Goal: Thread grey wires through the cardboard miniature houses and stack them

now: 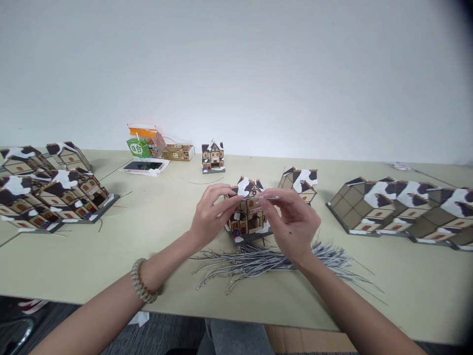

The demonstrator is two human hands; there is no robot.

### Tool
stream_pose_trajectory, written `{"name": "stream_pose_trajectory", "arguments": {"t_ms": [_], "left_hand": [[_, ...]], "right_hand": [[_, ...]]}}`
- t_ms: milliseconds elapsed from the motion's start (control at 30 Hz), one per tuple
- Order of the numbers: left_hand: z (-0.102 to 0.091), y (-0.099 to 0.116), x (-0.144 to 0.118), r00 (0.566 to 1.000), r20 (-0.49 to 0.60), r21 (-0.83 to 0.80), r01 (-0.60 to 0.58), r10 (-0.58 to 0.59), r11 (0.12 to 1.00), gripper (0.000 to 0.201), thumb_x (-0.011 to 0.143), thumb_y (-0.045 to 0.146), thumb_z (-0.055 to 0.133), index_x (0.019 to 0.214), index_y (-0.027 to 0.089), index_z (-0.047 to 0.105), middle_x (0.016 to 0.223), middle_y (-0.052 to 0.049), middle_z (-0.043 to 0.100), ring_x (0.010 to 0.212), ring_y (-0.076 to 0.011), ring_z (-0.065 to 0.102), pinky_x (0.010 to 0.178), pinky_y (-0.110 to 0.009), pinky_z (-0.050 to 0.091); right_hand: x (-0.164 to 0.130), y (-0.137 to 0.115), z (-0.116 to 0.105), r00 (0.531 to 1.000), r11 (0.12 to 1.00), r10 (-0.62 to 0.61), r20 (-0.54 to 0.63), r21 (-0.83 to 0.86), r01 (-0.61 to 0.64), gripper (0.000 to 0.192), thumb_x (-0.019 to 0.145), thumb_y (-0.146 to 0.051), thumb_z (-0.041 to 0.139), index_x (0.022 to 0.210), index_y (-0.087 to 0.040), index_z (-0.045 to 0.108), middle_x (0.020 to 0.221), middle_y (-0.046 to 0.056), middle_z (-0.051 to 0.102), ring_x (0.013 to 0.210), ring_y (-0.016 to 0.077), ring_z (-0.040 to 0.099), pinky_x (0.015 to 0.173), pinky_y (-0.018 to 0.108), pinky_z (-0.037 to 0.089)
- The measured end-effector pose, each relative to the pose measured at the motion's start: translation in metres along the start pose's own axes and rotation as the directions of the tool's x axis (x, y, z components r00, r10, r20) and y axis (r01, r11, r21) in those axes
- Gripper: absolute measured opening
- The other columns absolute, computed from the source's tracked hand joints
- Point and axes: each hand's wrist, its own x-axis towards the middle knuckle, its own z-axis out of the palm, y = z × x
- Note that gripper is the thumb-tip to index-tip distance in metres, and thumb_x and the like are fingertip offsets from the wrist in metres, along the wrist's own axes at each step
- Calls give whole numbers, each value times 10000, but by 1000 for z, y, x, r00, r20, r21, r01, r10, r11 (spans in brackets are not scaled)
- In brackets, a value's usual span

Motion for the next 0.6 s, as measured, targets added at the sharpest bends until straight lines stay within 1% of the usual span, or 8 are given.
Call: {"name": "stream_pose_trajectory", "arguments": {"t_ms": [167, 367, 467, 600], "left_hand": [[0, 0, 0, 1000, -7, -22, 5, -5, 1000, 193, 806, 85, 603, 951, 209, 630, 915, -58, 654, 981, -198, 610, 816, -380, 537], [-1, 3, 2, 1000, -27, -47, -4, 3, 999, 234, 760, 57, 638, 954, 187, 616, 906, -66, 653, 954, -200, 612, 807, -370, 539], [0, 3, 3, 999, -30, -29, -15, 14, 999, 249, 760, 92, 663, 983, 188, 610, 903, -62, 656, 947, -198, 613, 807, -368, 541], [1, 4, 2, 999, -38, 13, -26, 27, 1000, 177, 788, 105, 639, 937, 198, 620, 887, -53, 651, 948, -196, 606, 795, -368, 540]], "right_hand": [[0, -1, 0, 999, 1000, -18, 43, 2, 18, 168, 777, -101, 626, 882, -229, 658, 831, 32, 674, 763, 154, 636, 611, 291, 555], [-1, -1, 1, 998, 1000, 13, 58, 20, -14, 182, 762, -80, 644, 862, -228, 671, 823, 27, 700, 762, 147, 656, 641, 285, 568], [-2, 0, 2, 997, 998, 57, 58, 32, -59, 149, 765, -104, 654, 843, -228, 681, 809, 19, 711, 726, 139, 667, 635, 281, 578], [-3, 0, 5, 982, 985, 157, 105, 59, -164, 84, 775, -159, 662, 817, -223, 696, 796, 25, 719, 695, 141, 679, 615, 280, 586]]}}
